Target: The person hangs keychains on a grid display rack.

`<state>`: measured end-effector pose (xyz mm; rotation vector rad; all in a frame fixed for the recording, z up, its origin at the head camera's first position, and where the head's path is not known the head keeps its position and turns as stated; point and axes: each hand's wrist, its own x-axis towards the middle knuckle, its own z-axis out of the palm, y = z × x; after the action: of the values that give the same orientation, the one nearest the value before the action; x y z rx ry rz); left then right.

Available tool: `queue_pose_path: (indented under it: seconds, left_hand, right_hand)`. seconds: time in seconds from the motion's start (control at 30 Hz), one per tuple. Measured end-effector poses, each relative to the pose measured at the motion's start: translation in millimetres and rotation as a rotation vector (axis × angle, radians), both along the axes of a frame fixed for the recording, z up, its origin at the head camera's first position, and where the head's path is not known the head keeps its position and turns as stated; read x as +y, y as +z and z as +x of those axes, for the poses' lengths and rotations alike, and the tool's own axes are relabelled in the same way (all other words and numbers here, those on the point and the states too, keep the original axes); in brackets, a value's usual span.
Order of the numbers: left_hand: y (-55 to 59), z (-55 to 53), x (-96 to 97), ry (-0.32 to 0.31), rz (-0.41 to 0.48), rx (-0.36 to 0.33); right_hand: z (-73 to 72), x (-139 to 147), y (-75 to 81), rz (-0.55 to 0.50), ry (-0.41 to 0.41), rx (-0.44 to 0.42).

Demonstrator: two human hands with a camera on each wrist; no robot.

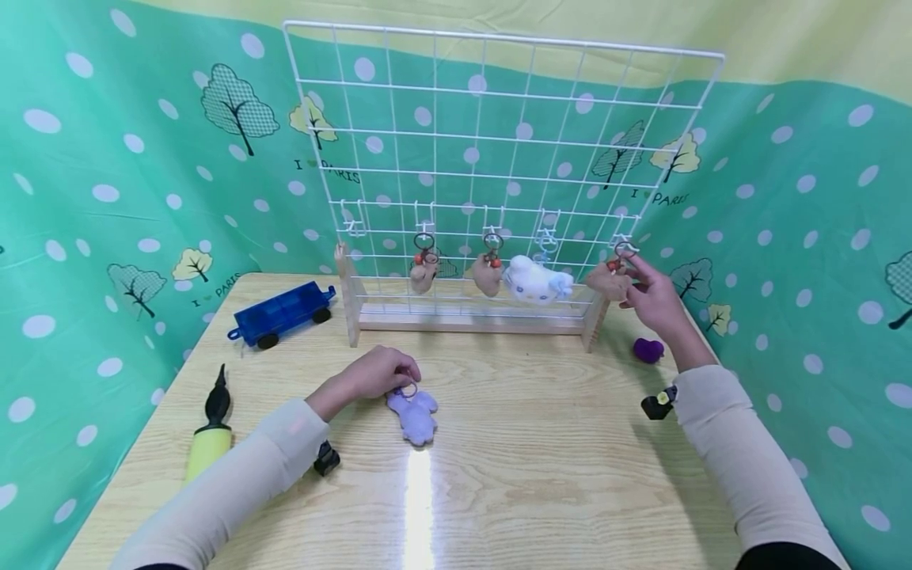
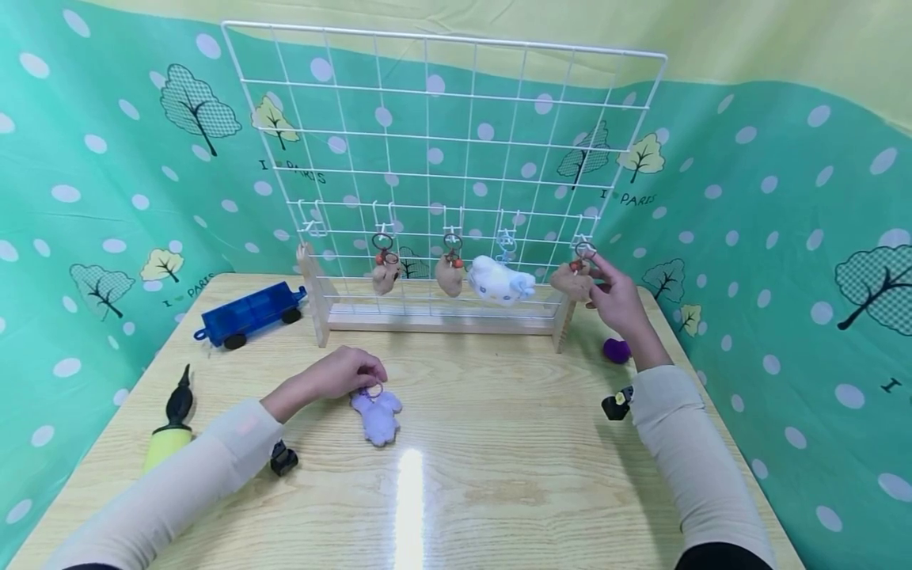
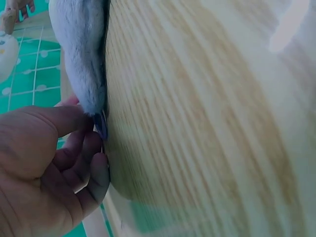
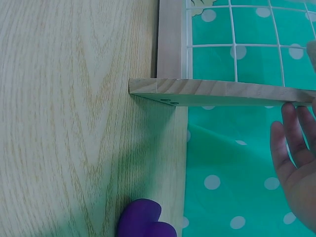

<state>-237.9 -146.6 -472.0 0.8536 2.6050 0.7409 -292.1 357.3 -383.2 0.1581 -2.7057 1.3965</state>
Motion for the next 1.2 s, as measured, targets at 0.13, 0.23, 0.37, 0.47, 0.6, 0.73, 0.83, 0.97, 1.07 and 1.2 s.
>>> queue_pose_path:
  seconds: [0.13,0.23,0.37,0.47,0.6,0.73,0.83,0.97,1.07,1.2]
  left_hand:
    - [3.8,-2.3,-5.3,-0.058,-0.007,-0.033]
    - [6.6,-3.6,-8.7,-0.116,-0.011,-0.067]
    - [8.1,-3.1,-10.2,-0.150,-0.020,-0.082]
    - [7.0,-2.4,-10.1,-0.140,-0.035,-0.062]
    - [5.1,-2.2,-9.4,-0.117,-0.037,-0.040]
    - [5.3,-0.7,-9.3,-0.081,-0.014,-0.064]
    - [6.9,1.3,-10.2,-0.068,0.005,-0.076]
    - [7.9,3.1,-12.3,-0.070,0.031,-0.069]
    - [8.1,2.9,-15.1,-0.051,0.052,-0.069]
    - [12.1,1.2,-19.8,-0.008,0.084,-0.063]
  right_hand:
    - [-0.2,0.0,0.3,0.008,0.001,-0.024]
    - [-0.2,0.1,0.8,0.010,-0.002,-0.021]
    - [-0.4,0.7,1.5,0.010,-0.003,-0.002]
    - [-0.7,1.0,1.4,0.010,0.000,0.005]
    - [-0.4,0.6,0.7,0.005,0.004,0.012]
    - [-0.8,0.6,-0.3,0.001,0.004,0.023]
    - [-1.0,0.7,-0.2,0.002,0.001,0.020]
    - [-0.2,0.3,0.4,0.006,0.001,-0.007]
    - [0.6,-0.1,0.7,0.006,0.001,-0.019]
    - [1.3,-0.1,1.1,0.007,-0.002,-0.017]
